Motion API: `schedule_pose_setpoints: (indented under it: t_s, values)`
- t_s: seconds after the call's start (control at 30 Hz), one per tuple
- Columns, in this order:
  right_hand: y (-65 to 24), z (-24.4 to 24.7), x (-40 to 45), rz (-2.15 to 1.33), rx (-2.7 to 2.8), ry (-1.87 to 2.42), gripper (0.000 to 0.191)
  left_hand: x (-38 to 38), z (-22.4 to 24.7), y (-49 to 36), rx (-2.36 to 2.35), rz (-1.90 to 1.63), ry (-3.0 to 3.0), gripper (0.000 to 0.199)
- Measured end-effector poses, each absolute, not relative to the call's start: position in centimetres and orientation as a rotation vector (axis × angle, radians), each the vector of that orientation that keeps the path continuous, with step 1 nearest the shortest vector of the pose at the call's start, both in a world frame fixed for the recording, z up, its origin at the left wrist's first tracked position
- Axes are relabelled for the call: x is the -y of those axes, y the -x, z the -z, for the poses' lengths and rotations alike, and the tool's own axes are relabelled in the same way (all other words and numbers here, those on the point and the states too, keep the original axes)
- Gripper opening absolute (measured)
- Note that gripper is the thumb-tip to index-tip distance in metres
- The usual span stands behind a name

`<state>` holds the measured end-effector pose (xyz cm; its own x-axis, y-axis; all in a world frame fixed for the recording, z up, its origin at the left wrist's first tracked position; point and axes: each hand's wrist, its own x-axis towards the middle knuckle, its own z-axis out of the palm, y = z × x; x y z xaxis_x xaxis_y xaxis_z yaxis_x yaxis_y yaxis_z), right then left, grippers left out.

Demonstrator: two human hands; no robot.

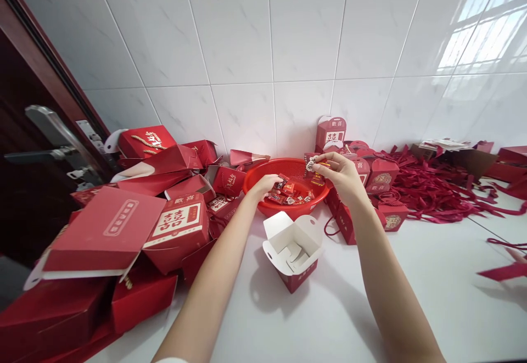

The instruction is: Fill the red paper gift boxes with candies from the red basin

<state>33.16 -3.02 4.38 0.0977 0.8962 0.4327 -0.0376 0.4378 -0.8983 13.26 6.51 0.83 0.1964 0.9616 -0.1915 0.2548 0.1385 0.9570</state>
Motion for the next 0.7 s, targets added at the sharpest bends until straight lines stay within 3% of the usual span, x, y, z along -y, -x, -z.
schedule_pose_setpoints:
  t_s: [0.13, 0.43, 0.7]
  values:
    - [-33.1, -4.4, 3.2, -0.858, 1.288, 0.878, 0.041, -6.5, -0.3, -13.1, -1.275, -0.815, -1.333, 0.012]
    - [-33.2, -4.5, 3.4, -0.857, 1.316, 0.907, 0.041, -6.9, 0.6, -12.8, -1.219, -0.952, -1.289, 0.033]
    - [-33.1, -4.5, 3.4, -0.862, 1.359, 0.904, 0.039, -5.2, -0.5, -13.5, -1.021, -1.111, -1.279, 0.028]
